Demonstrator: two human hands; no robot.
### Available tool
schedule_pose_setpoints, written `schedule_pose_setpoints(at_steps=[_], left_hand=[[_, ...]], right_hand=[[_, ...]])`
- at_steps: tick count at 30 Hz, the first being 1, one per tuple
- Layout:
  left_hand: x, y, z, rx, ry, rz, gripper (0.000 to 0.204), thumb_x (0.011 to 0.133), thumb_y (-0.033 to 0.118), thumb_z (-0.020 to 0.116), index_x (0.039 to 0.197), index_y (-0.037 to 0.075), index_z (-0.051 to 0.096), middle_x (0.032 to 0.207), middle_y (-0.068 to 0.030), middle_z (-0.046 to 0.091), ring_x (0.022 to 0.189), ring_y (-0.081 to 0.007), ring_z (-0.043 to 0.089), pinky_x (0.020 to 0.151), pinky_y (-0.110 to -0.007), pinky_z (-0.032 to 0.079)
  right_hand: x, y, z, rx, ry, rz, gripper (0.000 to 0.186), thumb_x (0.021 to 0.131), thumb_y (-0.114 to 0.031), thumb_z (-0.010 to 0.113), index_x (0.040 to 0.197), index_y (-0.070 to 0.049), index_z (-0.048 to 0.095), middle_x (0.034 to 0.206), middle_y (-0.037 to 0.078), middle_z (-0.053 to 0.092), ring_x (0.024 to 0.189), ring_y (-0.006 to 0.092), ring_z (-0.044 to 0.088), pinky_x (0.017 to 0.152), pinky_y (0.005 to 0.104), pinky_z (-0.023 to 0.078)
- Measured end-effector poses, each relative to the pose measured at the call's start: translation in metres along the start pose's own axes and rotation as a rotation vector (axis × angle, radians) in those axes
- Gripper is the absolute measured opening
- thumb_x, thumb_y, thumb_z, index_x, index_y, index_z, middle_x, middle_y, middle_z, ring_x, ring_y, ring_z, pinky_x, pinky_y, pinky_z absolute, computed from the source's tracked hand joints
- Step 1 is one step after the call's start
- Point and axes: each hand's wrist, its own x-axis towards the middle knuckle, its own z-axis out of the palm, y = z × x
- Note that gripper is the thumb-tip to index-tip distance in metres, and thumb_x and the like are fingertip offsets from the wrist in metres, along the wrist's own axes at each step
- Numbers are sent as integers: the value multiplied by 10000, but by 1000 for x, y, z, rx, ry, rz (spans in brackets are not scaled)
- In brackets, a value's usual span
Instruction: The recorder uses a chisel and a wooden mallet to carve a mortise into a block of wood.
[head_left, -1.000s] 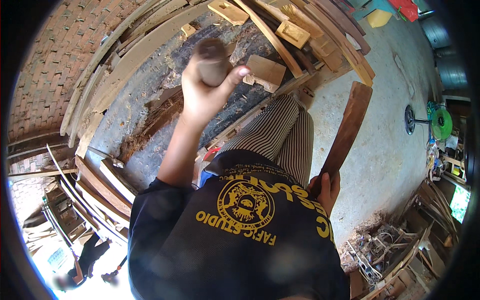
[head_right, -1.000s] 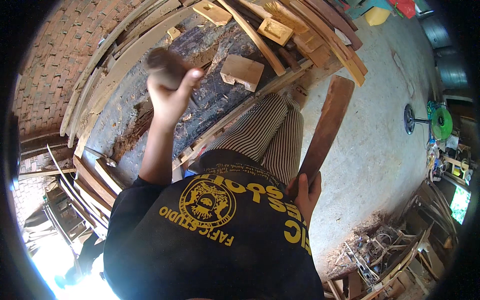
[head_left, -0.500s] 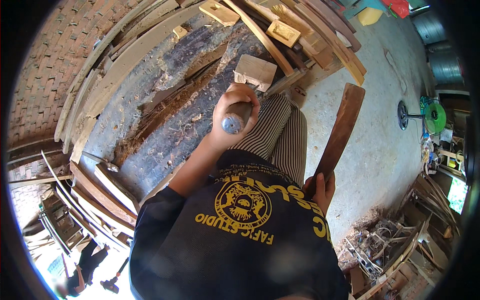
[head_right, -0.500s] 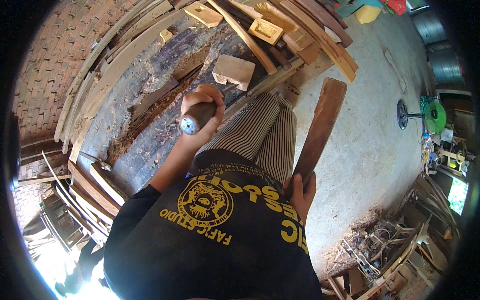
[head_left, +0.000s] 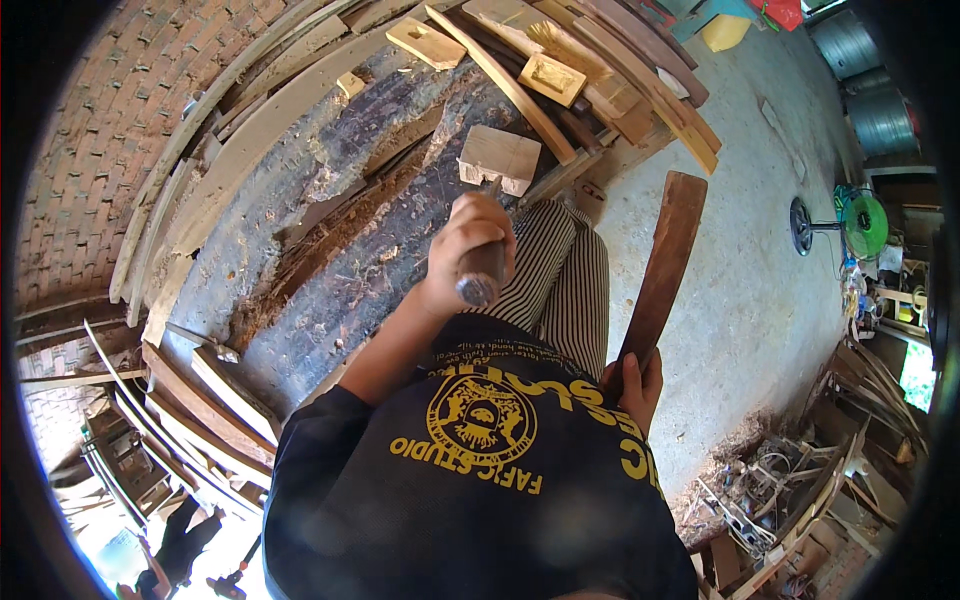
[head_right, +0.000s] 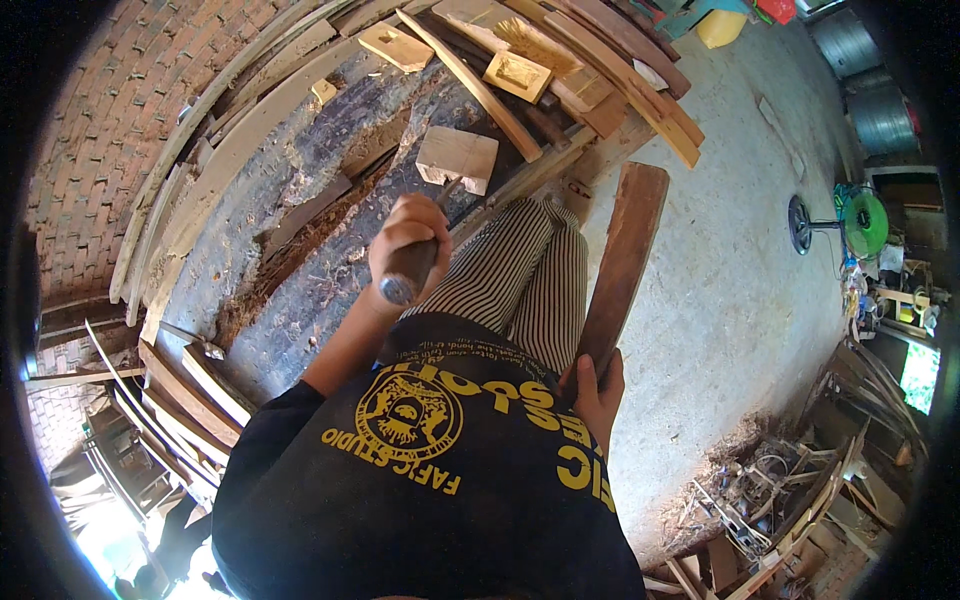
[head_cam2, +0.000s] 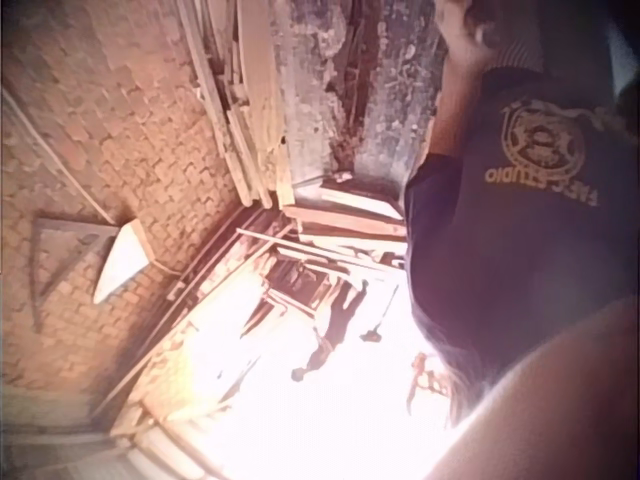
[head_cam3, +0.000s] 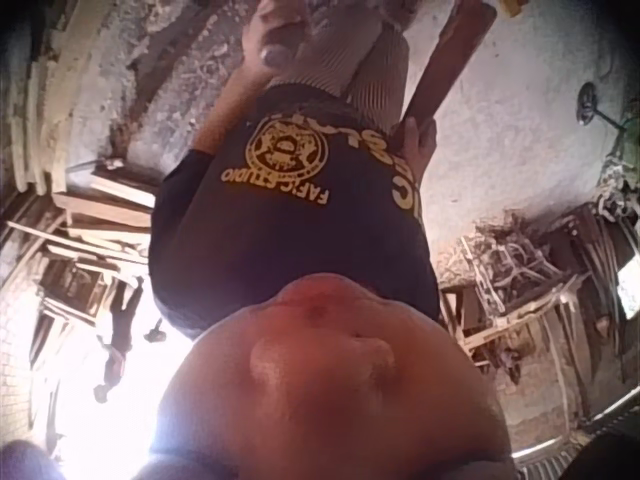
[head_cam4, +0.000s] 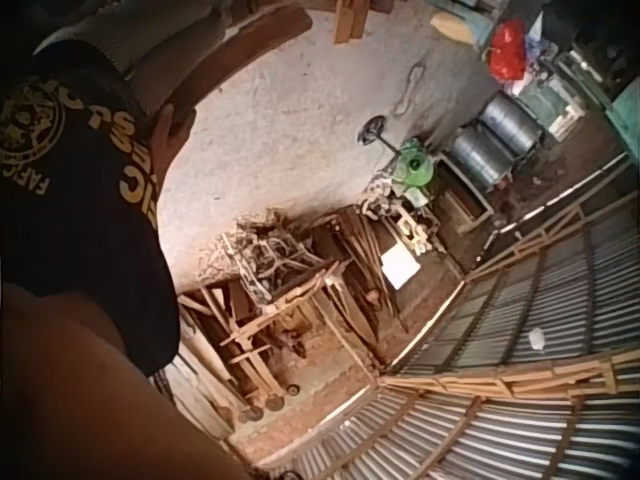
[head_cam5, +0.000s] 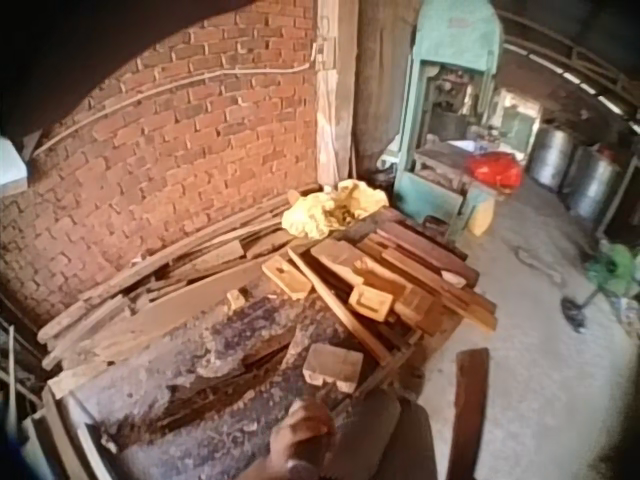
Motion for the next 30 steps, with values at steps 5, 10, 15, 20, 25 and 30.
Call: schedule_pose_setpoints(at_steps=[5, 10, 15, 20, 25, 30], left_hand=[[-9, -1, 6, 41, -8, 65, 399, 655, -109, 636, 967, 89, 484, 815, -72, 569, 741, -257, 572, 729, -409, 440], [-9, 2, 8, 15, -71, 29, 318, 623, -15, 692, 883, 82, 536, 829, -58, 571, 778, -268, 562, 772, -407, 402], [2, -3, 9, 10, -116, -19, 310, 577, 24, 698, 850, 81, 563, 830, -61, 570, 783, -267, 564, 781, -385, 396], [23, -16, 22, 39, -82, -35, 314, 561, 100, 724, 832, 83, 566, 810, -62, 566, 766, -262, 556, 757, -372, 391], [57, -30, 52, 143, 81, -146, 273, 580, 85, 687, 829, 81, 576, 744, -91, 560, 725, -306, 540, 673, -370, 380], [74, -49, 72, 248, 159, -262, 315, 572, 61, 697, 861, 59, 572, 800, -95, 608, 787, -318, 572, 728, -370, 406]], right_hand=[[3, 7, -2, 5, -6, -20, 294, 907, -298, 589, 999, -50, 462, 668, 29, 523, 562, 96, 498, 508, 224, 404], [4, 8, -1, 22, -14, 10, 308, 900, -300, 602, 1006, -42, 472, 699, 23, 525, 586, 90, 504, 526, 219, 419], [8, 19, -5, 18, 2, -39, 284, 913, -308, 582, 980, -68, 444, 607, 36, 513, 510, 92, 492, 465, 219, 394], [7, 22, -9, 105, -15, -115, 456, 875, -314, 632, 1170, -43, 413, 713, 42, 534, 584, 94, 503, 518, 209, 418], [14, 16, -28, 65, 16, -401, 600, 826, -425, 659, 1162, -31, 357, 649, 94, 549, 469, 127, 494, 421, 236, 384], [15, -42, -32, -56, 65, -671, 653, 806, -521, 656, 1128, -23, 382, 643, 129, 544, 459, 174, 519, 407, 279, 441]])
